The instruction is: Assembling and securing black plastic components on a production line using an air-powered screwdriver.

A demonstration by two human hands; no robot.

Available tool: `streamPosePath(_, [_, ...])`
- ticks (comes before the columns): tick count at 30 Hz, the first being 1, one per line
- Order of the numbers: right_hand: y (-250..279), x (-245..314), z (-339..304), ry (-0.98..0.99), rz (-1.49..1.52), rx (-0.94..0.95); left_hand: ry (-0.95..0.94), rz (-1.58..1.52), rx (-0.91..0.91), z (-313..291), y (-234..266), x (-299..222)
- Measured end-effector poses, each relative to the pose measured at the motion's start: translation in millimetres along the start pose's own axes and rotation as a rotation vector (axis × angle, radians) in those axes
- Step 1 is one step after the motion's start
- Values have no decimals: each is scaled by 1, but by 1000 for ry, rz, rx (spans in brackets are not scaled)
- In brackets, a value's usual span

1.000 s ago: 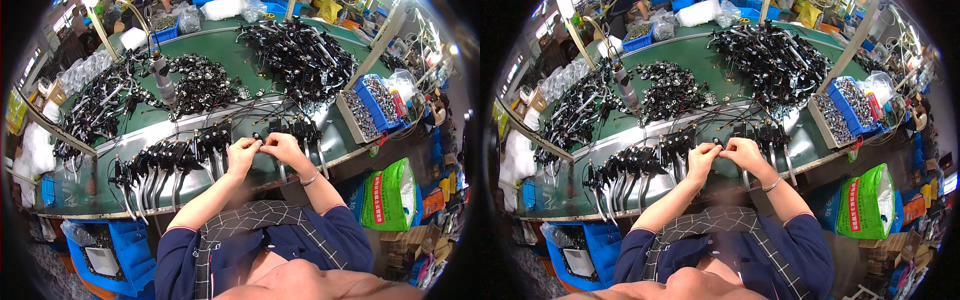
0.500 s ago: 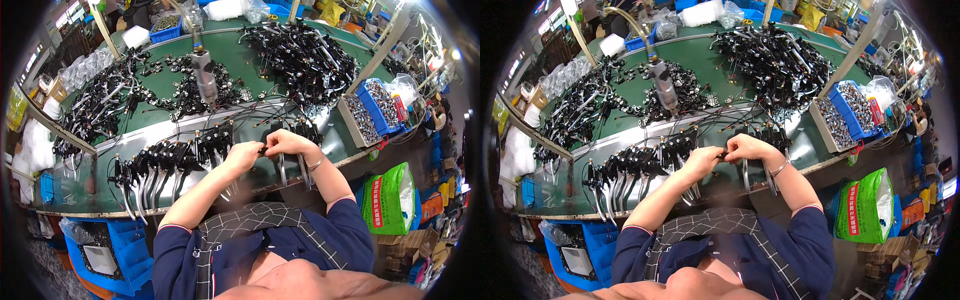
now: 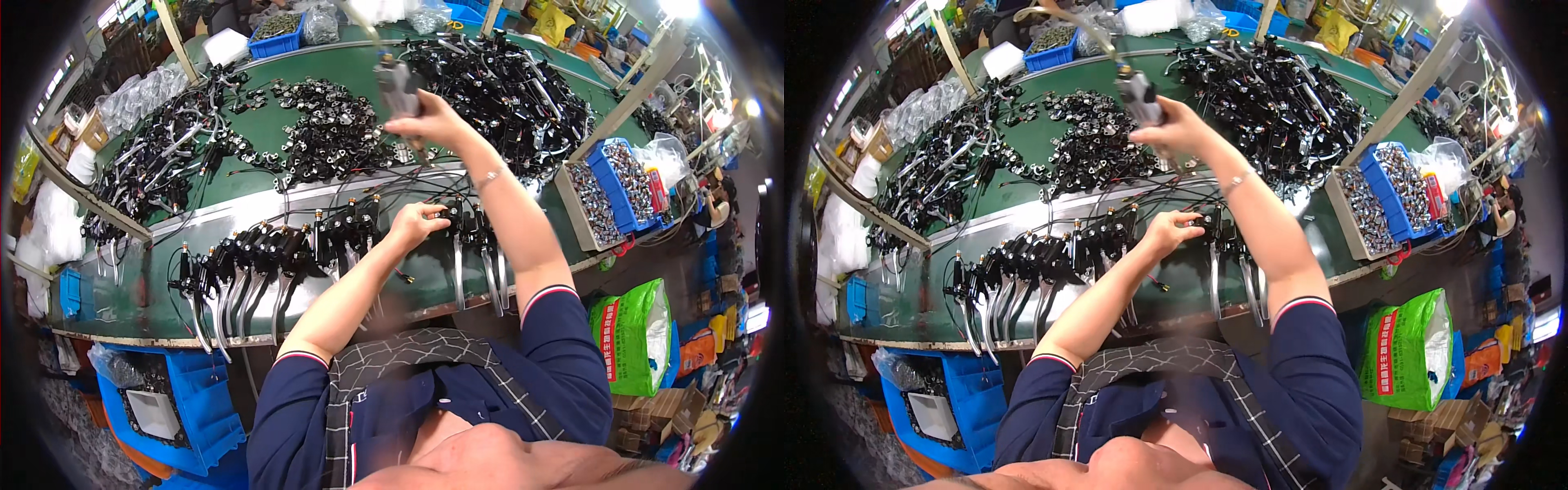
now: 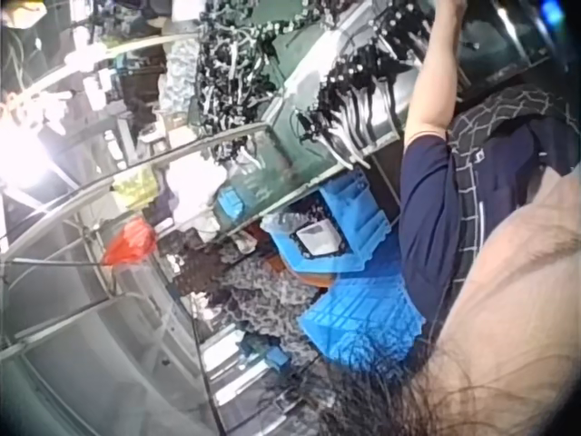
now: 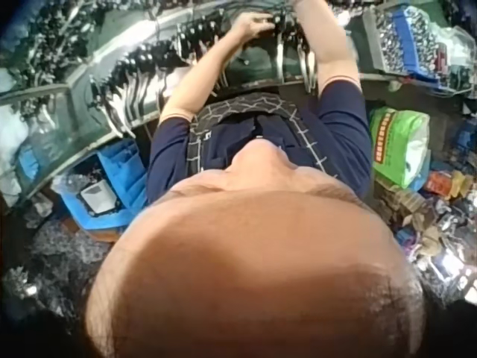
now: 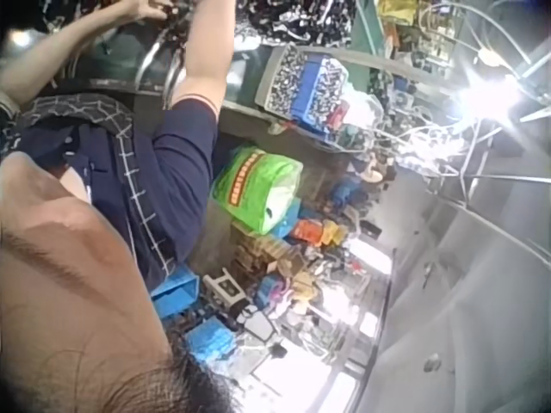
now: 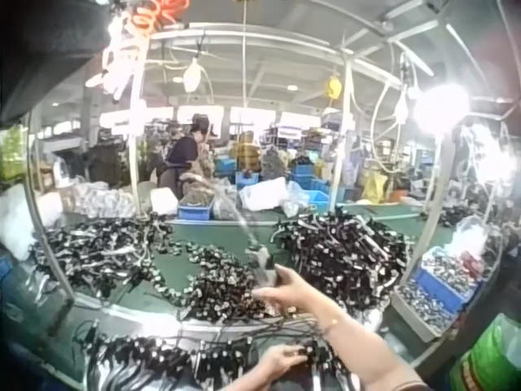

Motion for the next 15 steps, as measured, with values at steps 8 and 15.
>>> streamPosePath(8, [44, 4, -82, 26, 48, -75, 204, -314, 240, 7, 0, -8])
streamPosePath(15, [27, 9, -92, -110, 131, -83, 280, -591, 219, 2, -4, 1])
Point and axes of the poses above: each hand's wrist, its own z-axis towards the middle knuckle, its own y-axis out of the back of the hand, x = y × z, the point moved 1 cm from there along z, towards the middle knuckle, and after that the axes turned 6 degrees about -y, right-handed, at the moved point
